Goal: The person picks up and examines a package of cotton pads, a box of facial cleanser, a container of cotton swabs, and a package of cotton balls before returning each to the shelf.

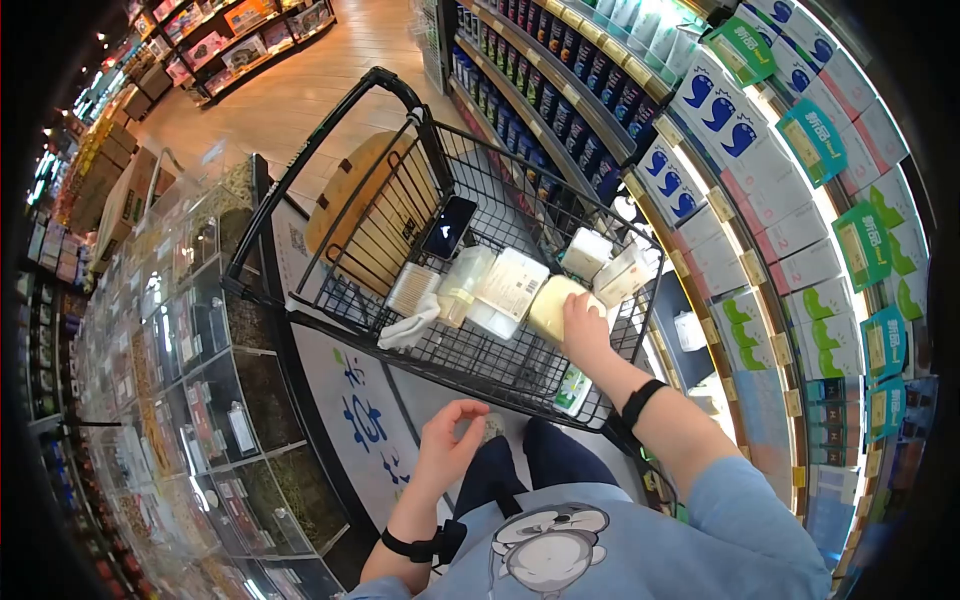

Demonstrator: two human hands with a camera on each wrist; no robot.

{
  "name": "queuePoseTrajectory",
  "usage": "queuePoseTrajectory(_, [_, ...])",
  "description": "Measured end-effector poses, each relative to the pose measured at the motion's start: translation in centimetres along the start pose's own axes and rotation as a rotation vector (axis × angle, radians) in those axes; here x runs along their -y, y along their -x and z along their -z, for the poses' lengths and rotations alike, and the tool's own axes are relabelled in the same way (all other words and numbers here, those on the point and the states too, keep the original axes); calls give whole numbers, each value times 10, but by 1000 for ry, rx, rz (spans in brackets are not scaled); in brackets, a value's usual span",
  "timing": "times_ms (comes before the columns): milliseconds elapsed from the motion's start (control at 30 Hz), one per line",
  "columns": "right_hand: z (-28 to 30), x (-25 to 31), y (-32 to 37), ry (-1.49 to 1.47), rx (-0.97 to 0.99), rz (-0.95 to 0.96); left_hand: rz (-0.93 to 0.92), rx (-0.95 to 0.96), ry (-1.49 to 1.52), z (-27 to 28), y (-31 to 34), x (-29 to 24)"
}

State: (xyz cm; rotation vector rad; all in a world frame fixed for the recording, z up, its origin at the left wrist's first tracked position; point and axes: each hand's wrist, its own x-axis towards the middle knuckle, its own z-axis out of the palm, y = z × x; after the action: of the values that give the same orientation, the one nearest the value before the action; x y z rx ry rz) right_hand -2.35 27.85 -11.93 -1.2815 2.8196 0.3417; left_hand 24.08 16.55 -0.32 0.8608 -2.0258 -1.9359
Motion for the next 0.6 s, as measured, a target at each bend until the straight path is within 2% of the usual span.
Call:
queuePoseTrajectory(67, [19,3,16,-38,48,63,-4,0,6,-4,-3,-4])
queuePoseTrajectory(133, [36,1,28,-46,-11,212,-13,26,39,-11,-9,-4])
queuePoseTrajectory(200, [18,-2,25,-143,-84,205,-12,57,30,-18,-15,-3])
queuePoseTrajectory(267, [9,-2,18,-242,10,224,-12,89,16,-22,-20,-4])
queuePoseTrajectory(333, [31,-10,16,-309,75,222,-26,93,39,-25,-25,-4])
queuePoseTrajectory(400, [52,-19,16,-658,148,113,-23,82,23,-23,-30,-4])
queuePoseTrajectory(467, [80,-36,22,-704,205,75,-21,70,9,-21,-35,-6])
queuePoseTrajectory(533, [108,-59,34,-1151,242,52,-61,-1,81,-21,-43,-11])
queuePoseTrajectory(600, [145,-80,51,-1468,487,22,-57,61,12,-22,-49,-18])
